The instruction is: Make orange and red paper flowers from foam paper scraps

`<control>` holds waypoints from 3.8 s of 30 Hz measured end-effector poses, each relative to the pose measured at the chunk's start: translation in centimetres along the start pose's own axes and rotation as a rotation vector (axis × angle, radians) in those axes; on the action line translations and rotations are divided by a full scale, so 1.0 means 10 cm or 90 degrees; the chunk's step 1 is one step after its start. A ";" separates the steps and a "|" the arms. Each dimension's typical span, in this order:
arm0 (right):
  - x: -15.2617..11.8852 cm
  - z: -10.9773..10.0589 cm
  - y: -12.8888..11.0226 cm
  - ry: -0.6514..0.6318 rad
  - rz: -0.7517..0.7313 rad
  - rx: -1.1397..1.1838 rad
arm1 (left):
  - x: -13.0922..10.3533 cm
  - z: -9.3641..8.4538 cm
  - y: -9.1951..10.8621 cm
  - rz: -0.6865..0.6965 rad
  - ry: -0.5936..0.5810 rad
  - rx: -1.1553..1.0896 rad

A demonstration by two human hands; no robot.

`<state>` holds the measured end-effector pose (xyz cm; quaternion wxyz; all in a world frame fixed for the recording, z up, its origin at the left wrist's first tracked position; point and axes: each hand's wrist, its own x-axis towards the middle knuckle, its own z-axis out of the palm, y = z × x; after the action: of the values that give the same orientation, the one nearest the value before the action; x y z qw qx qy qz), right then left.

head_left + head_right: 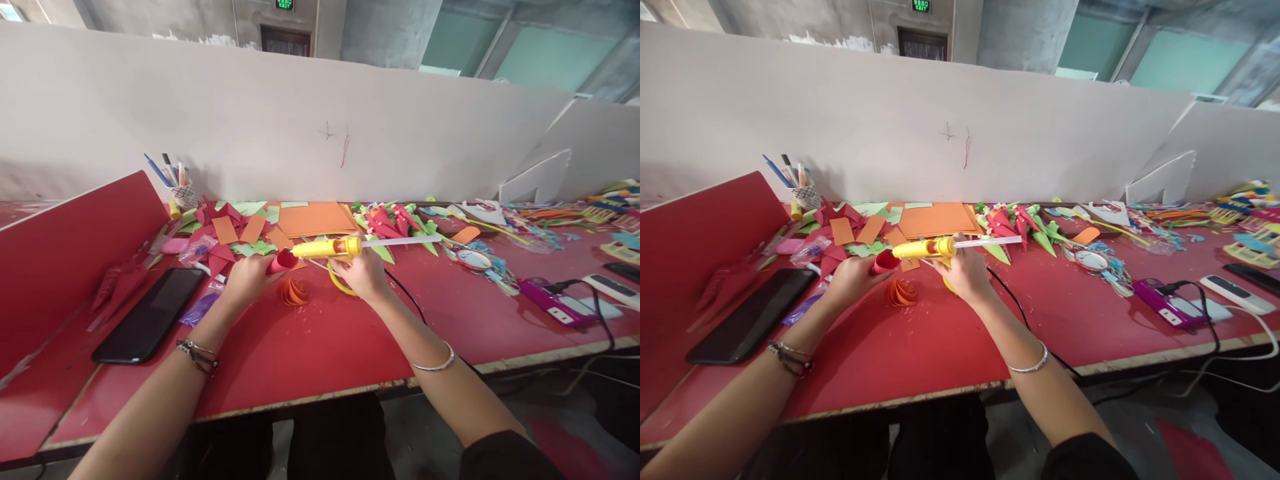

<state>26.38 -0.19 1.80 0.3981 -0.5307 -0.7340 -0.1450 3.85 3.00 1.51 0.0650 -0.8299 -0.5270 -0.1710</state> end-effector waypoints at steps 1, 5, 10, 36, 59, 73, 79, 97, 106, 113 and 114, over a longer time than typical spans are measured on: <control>0.00 0.00 0.00 0.017 -0.017 0.019 | 0.00 -0.01 0.00 -0.003 0.001 0.013; -0.01 -0.01 0.00 0.061 -0.066 0.076 | -0.01 -0.02 0.01 0.001 -0.008 0.043; -0.02 -0.01 -0.01 0.067 -0.091 0.069 | 0.00 0.00 0.00 0.028 -0.024 0.004; 0.01 -0.03 0.00 0.021 -0.095 0.037 | -0.01 -0.06 -0.09 0.022 0.095 0.097; -0.01 0.06 0.03 -0.034 -0.018 0.059 | 0.00 -0.08 -0.11 -0.012 0.103 0.015; 0.00 -0.01 -0.03 0.045 -0.044 0.040 | 0.03 0.01 -0.10 0.066 0.079 -0.190; 0.00 -0.05 -0.09 0.035 -0.069 0.035 | 0.02 0.00 -0.09 0.057 0.055 -0.114; -0.01 -0.01 -0.06 0.047 -0.050 0.036 | 0.02 -0.03 -0.02 0.067 0.050 -0.045; 0.00 -0.02 -0.01 0.063 -0.047 0.022 | 0.07 -0.03 -0.17 0.181 -0.001 -0.199; -0.01 0.00 -0.04 0.046 -0.035 0.006 | 0.04 -0.03 -0.15 0.083 -0.062 -0.176; -0.01 0.00 -0.05 0.042 -0.035 0.009 | 0.04 -0.03 -0.14 0.075 -0.072 -0.179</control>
<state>25.95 -0.41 1.83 0.4219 -0.5022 -0.7358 -0.1685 2.66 3.88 1.87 -0.0718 -0.8688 -0.4509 -0.1919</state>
